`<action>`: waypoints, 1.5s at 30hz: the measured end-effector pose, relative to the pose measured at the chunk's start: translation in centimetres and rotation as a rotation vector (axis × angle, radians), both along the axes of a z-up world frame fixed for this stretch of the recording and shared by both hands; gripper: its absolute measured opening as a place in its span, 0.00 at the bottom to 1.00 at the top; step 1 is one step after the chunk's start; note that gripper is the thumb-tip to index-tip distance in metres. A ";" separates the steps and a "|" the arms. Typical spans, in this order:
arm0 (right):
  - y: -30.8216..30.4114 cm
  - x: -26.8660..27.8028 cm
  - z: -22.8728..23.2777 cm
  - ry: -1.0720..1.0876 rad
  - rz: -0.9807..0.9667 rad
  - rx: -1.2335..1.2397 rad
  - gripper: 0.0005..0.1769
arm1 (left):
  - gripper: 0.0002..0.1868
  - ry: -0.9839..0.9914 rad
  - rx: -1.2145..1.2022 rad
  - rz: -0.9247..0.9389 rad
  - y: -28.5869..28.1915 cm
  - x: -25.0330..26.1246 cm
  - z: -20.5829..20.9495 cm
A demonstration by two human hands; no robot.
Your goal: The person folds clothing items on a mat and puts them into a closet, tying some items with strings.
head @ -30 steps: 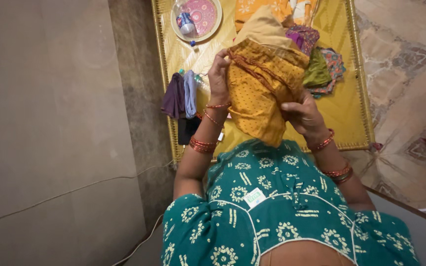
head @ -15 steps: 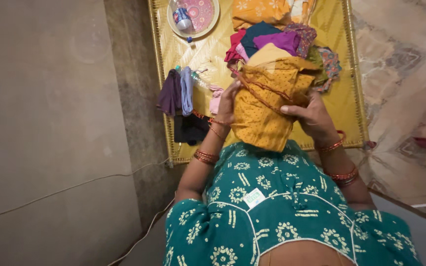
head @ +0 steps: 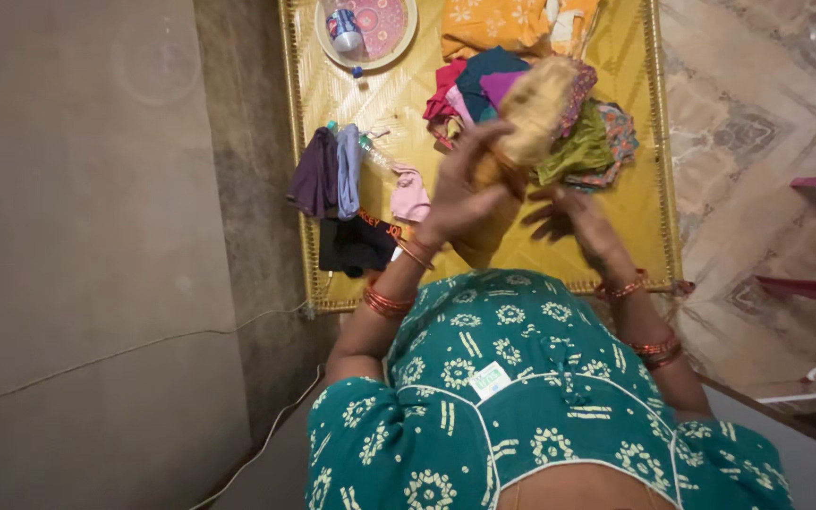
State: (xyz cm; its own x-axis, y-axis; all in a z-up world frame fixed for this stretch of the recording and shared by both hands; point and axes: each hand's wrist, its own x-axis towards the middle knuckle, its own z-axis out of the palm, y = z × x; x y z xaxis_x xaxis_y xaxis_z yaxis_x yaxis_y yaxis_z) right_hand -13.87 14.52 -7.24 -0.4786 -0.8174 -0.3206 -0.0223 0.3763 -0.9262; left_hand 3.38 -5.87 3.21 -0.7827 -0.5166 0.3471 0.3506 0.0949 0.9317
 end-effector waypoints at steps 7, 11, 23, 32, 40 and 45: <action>7.1 1.0 -13.6 0.438 0.312 0.105 0.31 | 0.22 -0.034 -0.952 -0.317 8.3 -1.5 0.0; 11.6 0.2 -13.6 0.542 0.400 -0.002 0.34 | 0.17 -0.234 -1.105 -0.522 10.2 0.2 0.2; 12.8 1.1 -12.8 0.509 0.305 -0.073 0.36 | 0.12 -0.489 -0.637 -0.389 3.8 2.9 5.2; 13.5 1.0 -13.6 0.469 0.202 -0.060 0.36 | 0.30 -0.580 -0.851 -0.007 8.3 -2.1 0.8; 14.8 2.5 -13.4 0.406 0.139 -0.060 0.37 | 0.14 -0.340 -0.081 -0.254 6.1 -1.2 -0.7; 14.8 3.1 -12.7 0.367 0.113 -0.072 0.37 | 0.09 -0.168 0.514 -0.419 3.8 -0.3 -1.9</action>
